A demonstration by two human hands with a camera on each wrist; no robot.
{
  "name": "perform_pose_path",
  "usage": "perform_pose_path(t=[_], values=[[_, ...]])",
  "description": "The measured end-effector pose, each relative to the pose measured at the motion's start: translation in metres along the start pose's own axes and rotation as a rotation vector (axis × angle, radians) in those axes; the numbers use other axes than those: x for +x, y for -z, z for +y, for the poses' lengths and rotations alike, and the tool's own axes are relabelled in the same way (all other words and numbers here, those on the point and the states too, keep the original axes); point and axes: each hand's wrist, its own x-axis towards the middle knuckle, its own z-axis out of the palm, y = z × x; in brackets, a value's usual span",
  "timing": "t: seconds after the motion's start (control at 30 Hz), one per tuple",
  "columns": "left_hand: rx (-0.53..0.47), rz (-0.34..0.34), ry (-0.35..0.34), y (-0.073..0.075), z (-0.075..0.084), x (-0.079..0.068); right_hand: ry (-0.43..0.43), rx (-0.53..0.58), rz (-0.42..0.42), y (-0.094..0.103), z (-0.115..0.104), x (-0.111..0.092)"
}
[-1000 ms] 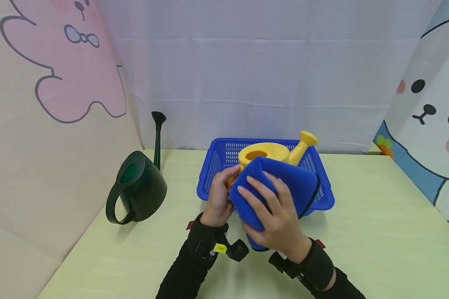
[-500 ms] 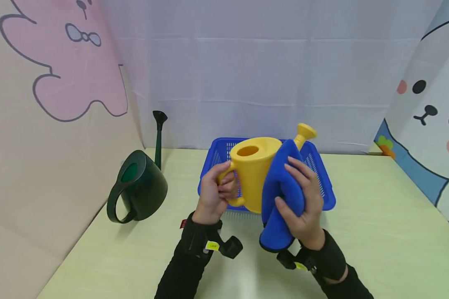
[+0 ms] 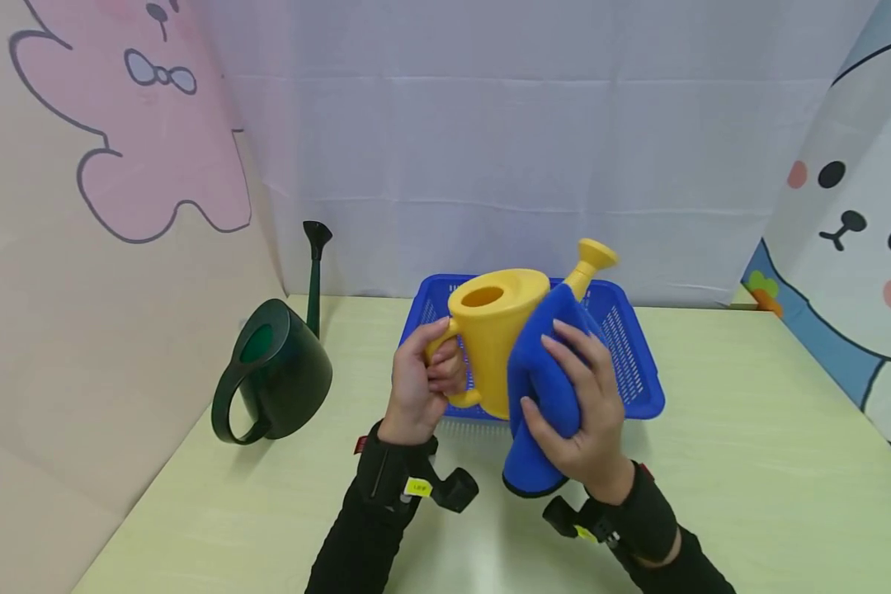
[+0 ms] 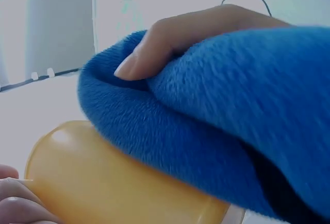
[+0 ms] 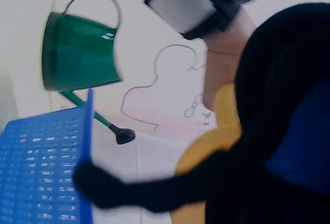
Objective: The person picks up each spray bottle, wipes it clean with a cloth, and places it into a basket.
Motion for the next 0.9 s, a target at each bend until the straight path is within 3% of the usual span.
perform_pose_path(t=[0.13,0.23,0.4,0.5,0.57,0.7,0.8,0.9], values=[[-0.005,0.009,-0.012,0.001,-0.001,0.001,0.199,-0.141,-0.055,-0.009,-0.005,-0.003],[-0.013,0.026,-0.018,0.001,-0.002,0.002,0.302,-0.225,-0.134,-0.013,-0.006,-0.008],[-0.083,0.031,0.021,0.001,-0.001,0.001,0.403,-0.321,-0.281,-0.016,-0.010,-0.013],[-0.109,0.020,0.036,0.001,-0.001,0.000,0.421,-0.324,-0.308,-0.016,-0.011,-0.012],[-0.088,0.021,0.023,0.001,-0.001,0.000,0.406,-0.308,-0.273,-0.015,-0.011,-0.011],[-0.024,0.016,-0.009,0.001,-0.001,0.000,0.321,-0.192,-0.106,-0.013,-0.007,-0.007],[-0.003,0.010,-0.020,0.002,-0.001,0.000,0.206,-0.067,0.007,-0.010,-0.003,-0.005],[-0.002,0.011,-0.032,0.003,0.001,-0.001,0.079,0.051,0.056,-0.006,0.003,-0.004]])
